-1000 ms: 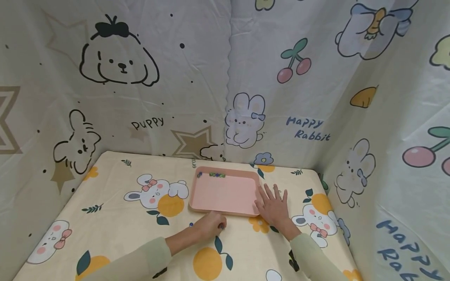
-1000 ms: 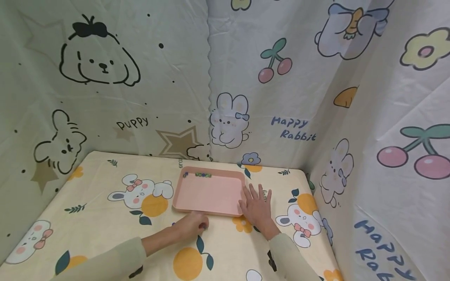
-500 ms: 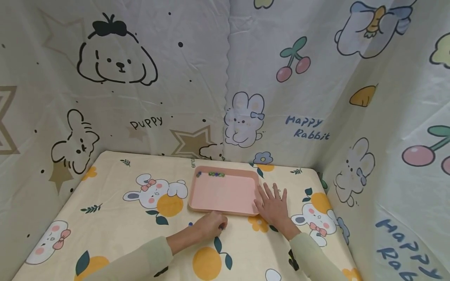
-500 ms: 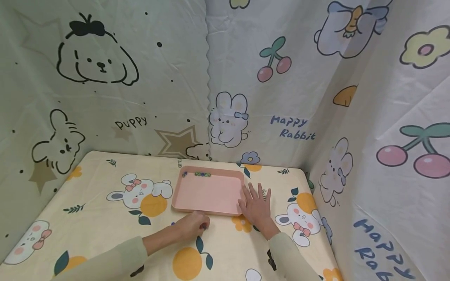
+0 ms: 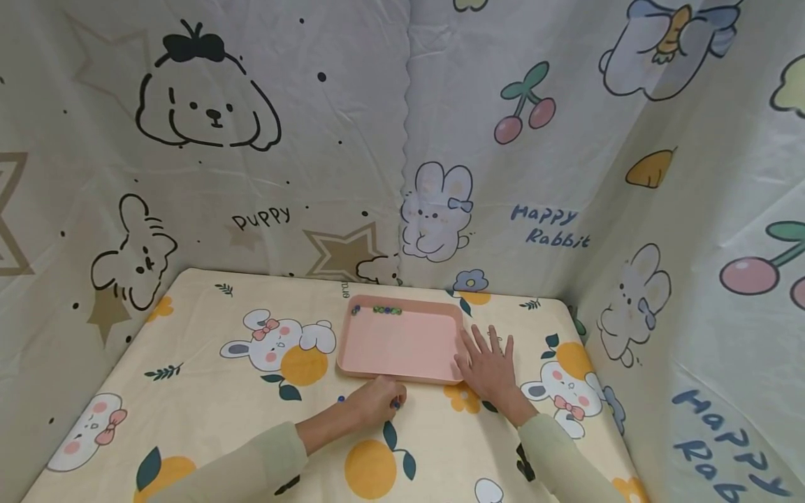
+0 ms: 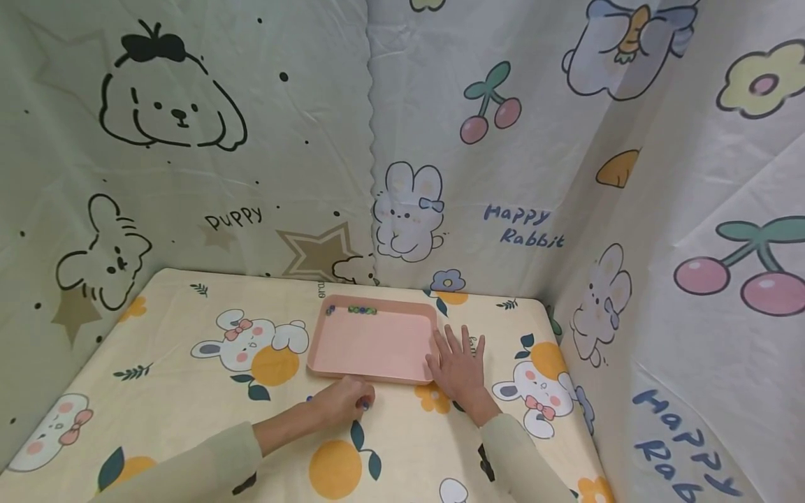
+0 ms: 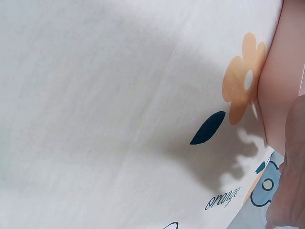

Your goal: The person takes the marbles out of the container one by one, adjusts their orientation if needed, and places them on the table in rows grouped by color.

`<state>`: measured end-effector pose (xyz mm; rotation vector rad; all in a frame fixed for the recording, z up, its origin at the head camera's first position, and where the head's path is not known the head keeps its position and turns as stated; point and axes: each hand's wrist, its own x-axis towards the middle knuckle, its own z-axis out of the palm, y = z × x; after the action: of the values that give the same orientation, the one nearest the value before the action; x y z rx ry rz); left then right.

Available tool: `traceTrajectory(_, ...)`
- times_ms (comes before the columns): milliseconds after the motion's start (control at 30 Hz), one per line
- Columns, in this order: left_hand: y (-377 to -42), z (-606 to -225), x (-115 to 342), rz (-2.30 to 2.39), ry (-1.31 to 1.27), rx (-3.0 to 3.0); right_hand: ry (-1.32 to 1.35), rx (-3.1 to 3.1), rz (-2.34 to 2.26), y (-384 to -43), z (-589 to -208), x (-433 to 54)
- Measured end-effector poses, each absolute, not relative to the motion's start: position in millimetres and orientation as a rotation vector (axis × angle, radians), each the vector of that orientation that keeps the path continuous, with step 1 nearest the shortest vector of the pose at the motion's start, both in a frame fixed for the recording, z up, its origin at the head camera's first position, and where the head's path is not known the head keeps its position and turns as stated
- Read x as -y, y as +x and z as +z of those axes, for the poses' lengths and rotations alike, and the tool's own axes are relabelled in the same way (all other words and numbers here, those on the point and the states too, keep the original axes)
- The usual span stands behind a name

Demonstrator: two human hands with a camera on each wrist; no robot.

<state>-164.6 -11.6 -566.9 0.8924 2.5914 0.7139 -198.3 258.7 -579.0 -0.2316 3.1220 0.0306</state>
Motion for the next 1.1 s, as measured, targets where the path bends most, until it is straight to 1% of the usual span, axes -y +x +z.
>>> traceTrajectory(300, -163.7, -563.7, 11.1, 0.733, 0.822, -2.584, -0.233, -3.117, 0.029, -199.0, -577.9, -258.5)
traceTrajectory(500, -169.1, -553.2, 11.7, 0.862, 0.839, -2.574, -0.241, -3.105, 0.024, -197.6, -577.8, -258.3)
traceTrajectory(600, -181.3, -544.0, 13.4, 0.921, 0.873, -2.607, -0.24, -3.101, 0.039, -197.9, -577.2, -258.6)
traceTrajectory(733, -205.5, -535.3, 17.2, 0.949, 0.857, -2.7, -0.239, -3.097, 0.034, -198.4, -578.5, -258.8)
traceTrajectory(1100, -265.5, -535.9, 16.0, 1.028, 0.548, -2.853, -0.235, -3.096, 0.027, -198.6, -577.0, -257.9)
